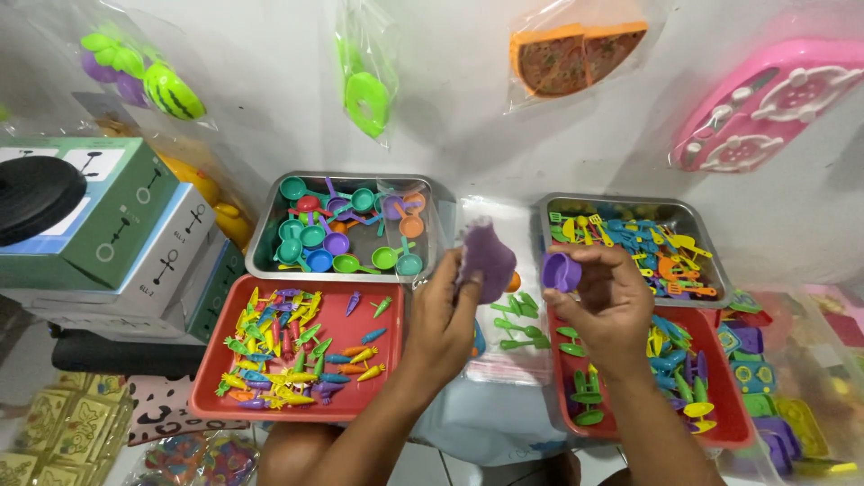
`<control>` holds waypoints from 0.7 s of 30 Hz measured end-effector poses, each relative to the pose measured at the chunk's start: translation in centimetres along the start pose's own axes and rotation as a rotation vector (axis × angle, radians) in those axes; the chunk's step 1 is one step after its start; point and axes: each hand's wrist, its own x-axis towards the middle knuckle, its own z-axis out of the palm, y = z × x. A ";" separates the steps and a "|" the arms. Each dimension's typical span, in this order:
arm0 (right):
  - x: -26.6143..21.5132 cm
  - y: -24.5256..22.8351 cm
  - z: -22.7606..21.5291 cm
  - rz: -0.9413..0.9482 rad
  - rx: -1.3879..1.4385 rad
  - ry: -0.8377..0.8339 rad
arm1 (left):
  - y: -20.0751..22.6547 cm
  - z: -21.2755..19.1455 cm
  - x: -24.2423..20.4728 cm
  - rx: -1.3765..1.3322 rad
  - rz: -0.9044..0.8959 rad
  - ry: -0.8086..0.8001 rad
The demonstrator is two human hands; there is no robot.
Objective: The person wipes small plastic toys with a cloth and places them into clear plastic bags. They handle a blue toy with yellow rings, green plastic cutlery, and small purple and orange cups, arranging them into bags on a table with multiple trays of toys.
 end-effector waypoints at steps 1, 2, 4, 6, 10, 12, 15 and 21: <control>-0.1 0.0 0.3 -0.022 0.019 -0.017 | 0.3 0.3 -0.1 -0.037 -0.045 -0.049; -0.3 0.0 0.5 -0.043 0.037 -0.034 | 0.6 0.6 -0.3 -0.075 -0.091 -0.098; -0.5 0.4 0.6 -0.087 0.005 -0.037 | 0.4 1.3 -0.1 -0.282 -0.153 -0.128; -0.4 0.4 0.7 -0.131 -0.025 -0.043 | -0.3 1.6 -0.1 -0.489 -0.213 -0.154; -0.1 0.4 1.0 -0.188 -0.133 -0.065 | -4.7 2.3 -0.2 -1.056 -0.515 -0.175; -0.4 0.3 1.4 -0.190 -0.155 -0.071 | -4.0 2.4 -0.3 -1.012 -0.535 -0.141; -0.6 -0.5 2.4 -0.124 -0.127 -0.081 | -0.4 2.3 -0.5 -0.893 -0.510 -0.135; 0.1 -2.4 2.0 -0.131 -0.427 -0.237 | -3.6 3.0 -0.7 -0.752 -0.439 -0.177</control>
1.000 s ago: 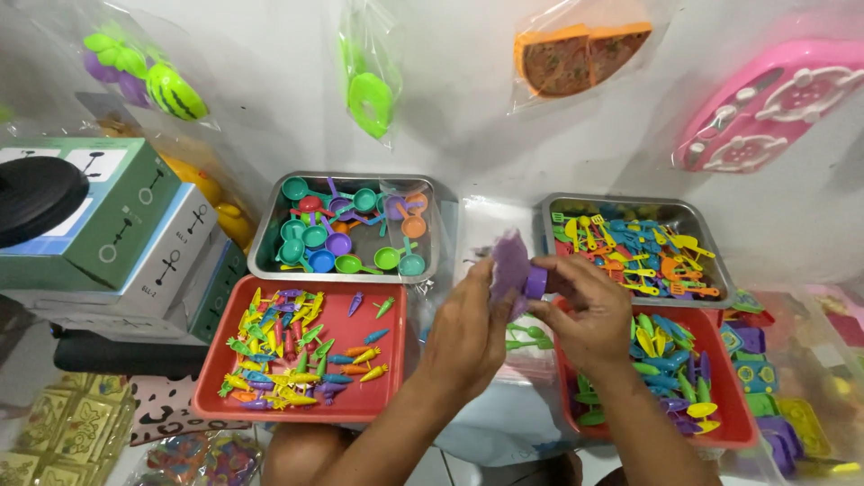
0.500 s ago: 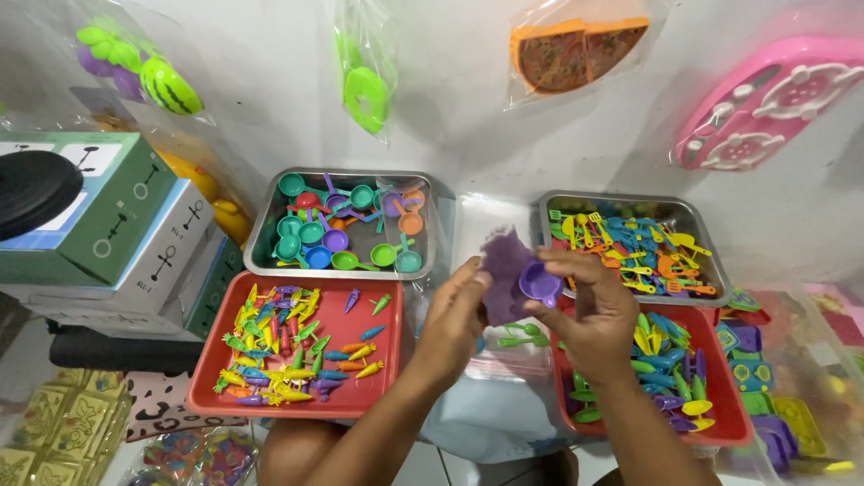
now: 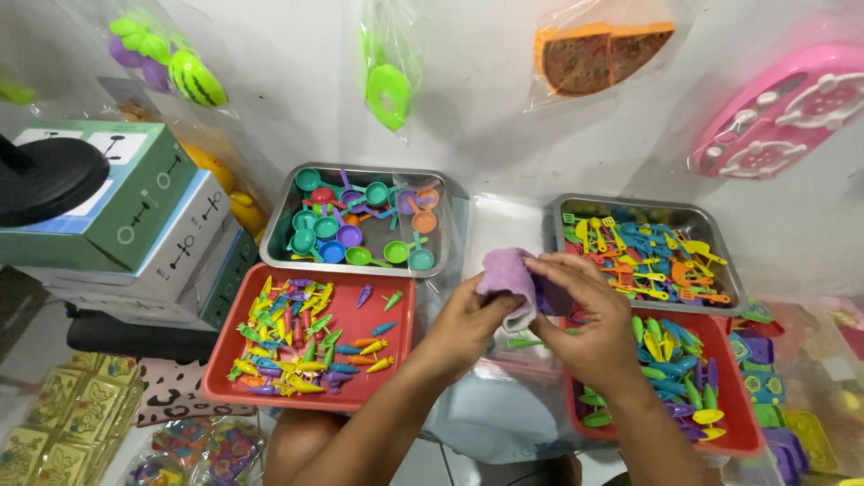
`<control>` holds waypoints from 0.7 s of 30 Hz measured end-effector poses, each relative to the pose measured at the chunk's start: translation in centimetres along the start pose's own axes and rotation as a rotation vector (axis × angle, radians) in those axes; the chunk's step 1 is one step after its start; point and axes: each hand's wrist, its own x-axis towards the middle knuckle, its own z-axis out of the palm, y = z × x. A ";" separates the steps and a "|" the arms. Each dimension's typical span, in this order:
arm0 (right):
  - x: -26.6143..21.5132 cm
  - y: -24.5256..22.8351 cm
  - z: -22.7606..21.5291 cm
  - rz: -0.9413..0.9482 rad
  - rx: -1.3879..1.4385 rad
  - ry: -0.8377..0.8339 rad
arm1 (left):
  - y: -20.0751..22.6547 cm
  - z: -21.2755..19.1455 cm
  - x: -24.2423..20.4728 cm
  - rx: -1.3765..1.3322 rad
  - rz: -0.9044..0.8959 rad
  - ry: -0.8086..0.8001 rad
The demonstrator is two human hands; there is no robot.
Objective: The person wipes small plastic toys with a cloth and places them into clear plastic bags. They handle a blue toy with yellow rings, green plastic cutlery, and small purple and orange cups, arranging them into bags on a table with multiple trays of toys.
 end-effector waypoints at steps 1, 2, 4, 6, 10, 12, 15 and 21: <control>0.0 0.0 -0.1 0.019 -0.017 -0.003 | 0.6 0.4 -0.2 0.024 0.027 0.017; -0.1 0.1 -0.3 0.039 -0.033 -0.005 | 1.2 0.8 -0.4 0.047 0.054 0.034; 0.4 -0.7 -0.7 0.019 -0.066 -0.009 | 2.5 1.2 -0.4 0.093 0.073 0.024; 0.5 -0.9 -0.7 0.005 -0.099 -0.010 | 3.3 2.1 -0.8 0.140 0.087 0.012; -0.1 0.7 -0.9 -0.165 -0.084 0.054 | 3.1 3.5 -1.5 -0.036 0.096 0.046; -0.4 1.5 -0.7 -0.202 -0.074 0.060 | 2.1 3.1 -1.4 -0.084 0.064 0.041; -0.8 1.9 -0.3 -0.115 0.083 0.145 | -0.2 1.5 -0.6 -0.027 0.165 0.049; -2.1 4.8 -0.3 0.006 0.221 0.129 | 1.8 0.3 -0.7 0.348 0.373 -0.018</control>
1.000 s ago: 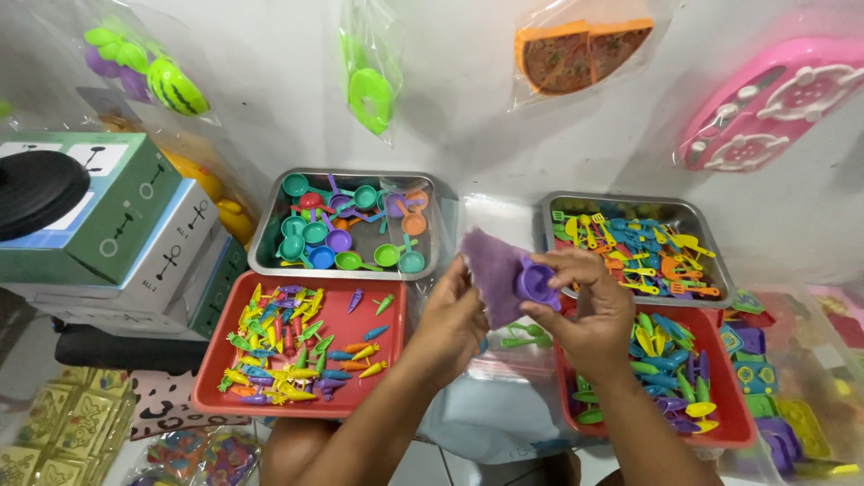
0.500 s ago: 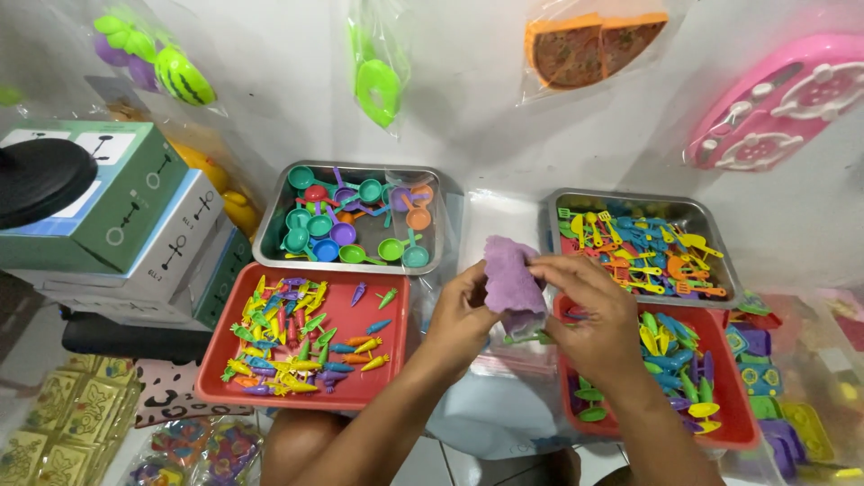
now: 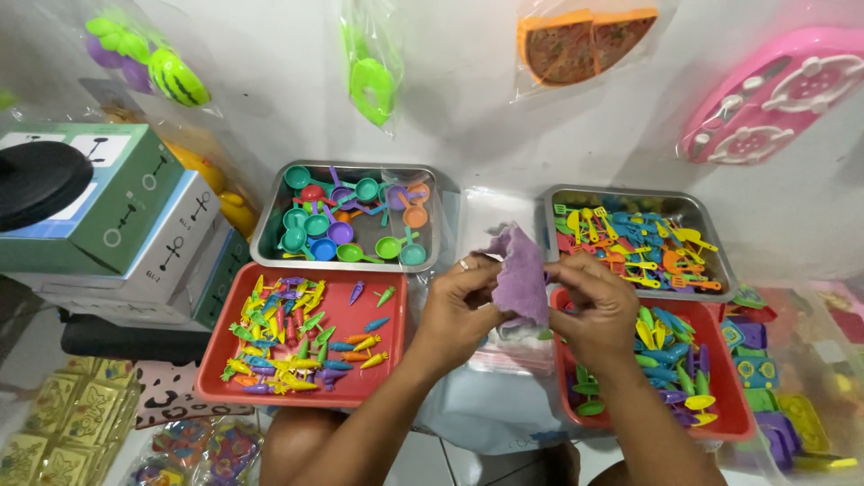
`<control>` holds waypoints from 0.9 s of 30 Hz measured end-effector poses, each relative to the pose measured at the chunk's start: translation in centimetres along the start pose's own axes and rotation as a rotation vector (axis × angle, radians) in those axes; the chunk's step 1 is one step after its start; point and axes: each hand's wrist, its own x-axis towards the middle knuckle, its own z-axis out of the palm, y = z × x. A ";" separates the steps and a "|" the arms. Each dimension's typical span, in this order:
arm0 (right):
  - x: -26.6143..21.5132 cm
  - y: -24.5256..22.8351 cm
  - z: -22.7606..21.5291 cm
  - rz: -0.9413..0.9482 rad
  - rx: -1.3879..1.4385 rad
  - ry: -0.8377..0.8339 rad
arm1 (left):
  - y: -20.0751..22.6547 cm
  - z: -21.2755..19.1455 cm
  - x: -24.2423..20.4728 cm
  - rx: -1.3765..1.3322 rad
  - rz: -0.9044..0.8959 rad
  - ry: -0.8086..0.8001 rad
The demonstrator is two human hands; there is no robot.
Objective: The person wipes small plastic toys with a cloth and places them into clear plastic bags. They handle a blue toy with yellow rings, green plastic cutlery, and small purple and orange cups, arranging them into bags on a table with multiple trays of toys.
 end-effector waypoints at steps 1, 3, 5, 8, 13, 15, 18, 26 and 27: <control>-0.1 0.2 0.1 0.058 0.106 -0.031 | 0.4 -0.2 0.0 0.003 -0.040 -0.024; 0.5 0.8 0.2 0.094 0.199 -0.057 | 0.8 -0.4 0.6 -0.002 -0.059 -0.063; 0.2 1.3 0.2 0.156 0.286 -0.096 | 0.7 -0.7 0.2 0.053 -0.121 -0.038; 1.1 -1.1 -0.3 -0.024 0.000 -0.146 | 1.5 0.0 0.2 -0.075 -0.373 0.034; 1.6 -4.4 1.2 -0.213 -0.098 -0.089 | -4.0 -0.8 0.0 -0.373 -0.549 0.204; 1.7 -4.2 1.3 -0.246 -0.122 -0.066 | -5.7 -1.2 0.0 -0.397 -0.574 0.203; 1.0 -2.1 0.9 -0.237 -0.106 -0.086 | -5.8 -1.1 -0.2 -0.342 -0.561 0.224; 2.5 -0.7 -0.4 0.167 -0.342 -0.122 | 2.1 -0.6 1.2 0.066 -0.386 0.071; 2.2 -1.1 -0.2 0.163 -0.342 -0.123 | 1.8 -0.9 1.1 0.066 -0.382 0.073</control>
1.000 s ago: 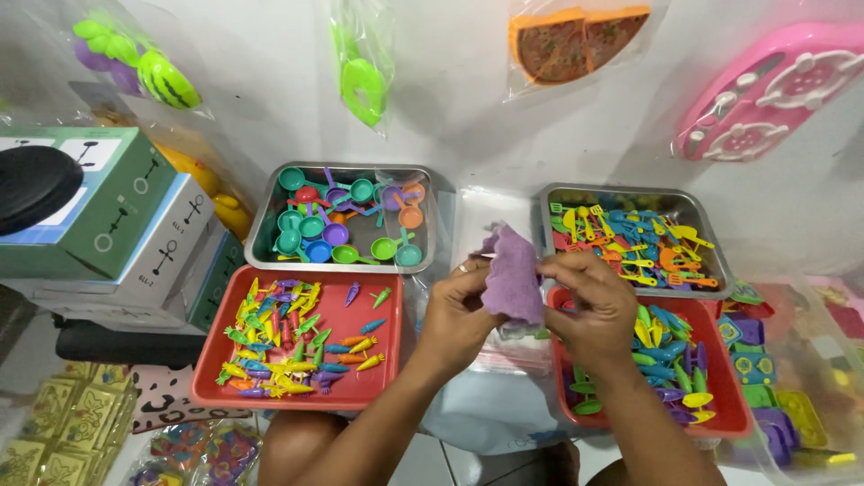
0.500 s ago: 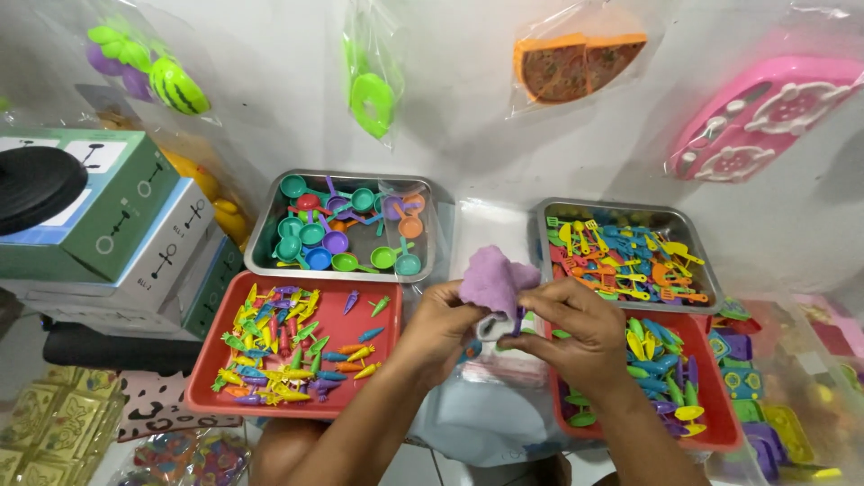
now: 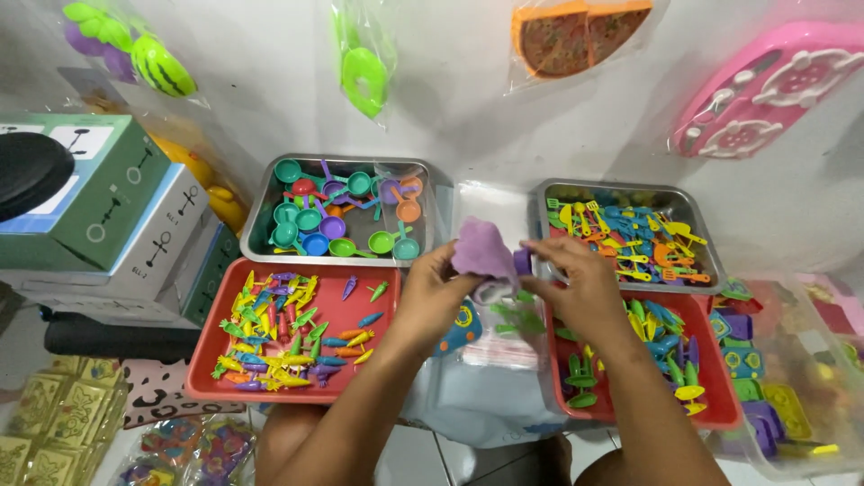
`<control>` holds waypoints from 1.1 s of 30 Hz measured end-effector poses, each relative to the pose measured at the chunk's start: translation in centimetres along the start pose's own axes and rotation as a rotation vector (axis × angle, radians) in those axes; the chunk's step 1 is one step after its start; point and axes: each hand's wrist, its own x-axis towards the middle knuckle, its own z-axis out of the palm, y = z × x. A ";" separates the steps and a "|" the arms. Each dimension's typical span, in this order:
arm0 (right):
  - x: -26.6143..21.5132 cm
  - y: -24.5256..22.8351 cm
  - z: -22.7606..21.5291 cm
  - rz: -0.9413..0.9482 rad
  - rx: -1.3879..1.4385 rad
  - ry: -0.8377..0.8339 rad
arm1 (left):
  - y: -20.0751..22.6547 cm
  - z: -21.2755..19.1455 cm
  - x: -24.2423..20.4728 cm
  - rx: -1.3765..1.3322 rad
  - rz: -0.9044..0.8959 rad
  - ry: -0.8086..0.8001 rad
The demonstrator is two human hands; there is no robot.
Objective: The person wipes small plastic toys with a cloth and places them into clear plastic bags. They handle a blue toy with yellow rings, green plastic cutlery, and small purple and orange cups, arranging them into bags on a table with multiple trays of toys.
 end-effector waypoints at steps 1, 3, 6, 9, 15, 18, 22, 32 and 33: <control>-0.1 -0.4 0.1 0.000 -0.195 -0.161 | -0.2 -0.2 0.3 -0.025 0.011 0.036; -0.8 0.8 0.8 0.001 -0.391 -0.319 | -0.8 -0.8 0.6 -0.049 0.022 0.070; -1.6 3.1 1.6 -0.059 -0.678 -0.426 | -1.2 -1.1 0.6 -0.134 -0.084 0.106; -0.5 -0.3 -0.3 0.106 -0.516 -0.466 | -0.5 -1.0 0.7 -0.493 -0.207 0.232; -2.3 -0.3 -1.7 0.409 0.572 -0.435 | -0.4 -1.0 0.1 -0.514 -0.027 -0.311; -2.7 1.6 -0.3 0.456 0.954 -0.229 | -0.7 -0.7 0.0 -0.139 -0.034 -0.199; -1.0 -1.6 -1.8 0.560 0.813 0.132 | -0.6 -1.3 0.9 0.002 0.055 -0.210; 8.9 6.2 -4.9 0.474 0.604 -0.182 | 4.4 -5.1 -0.3 0.605 0.675 0.190; 8.9 6.5 -5.3 0.472 0.598 -0.187 | 4.7 -5.4 -0.3 0.600 0.676 0.196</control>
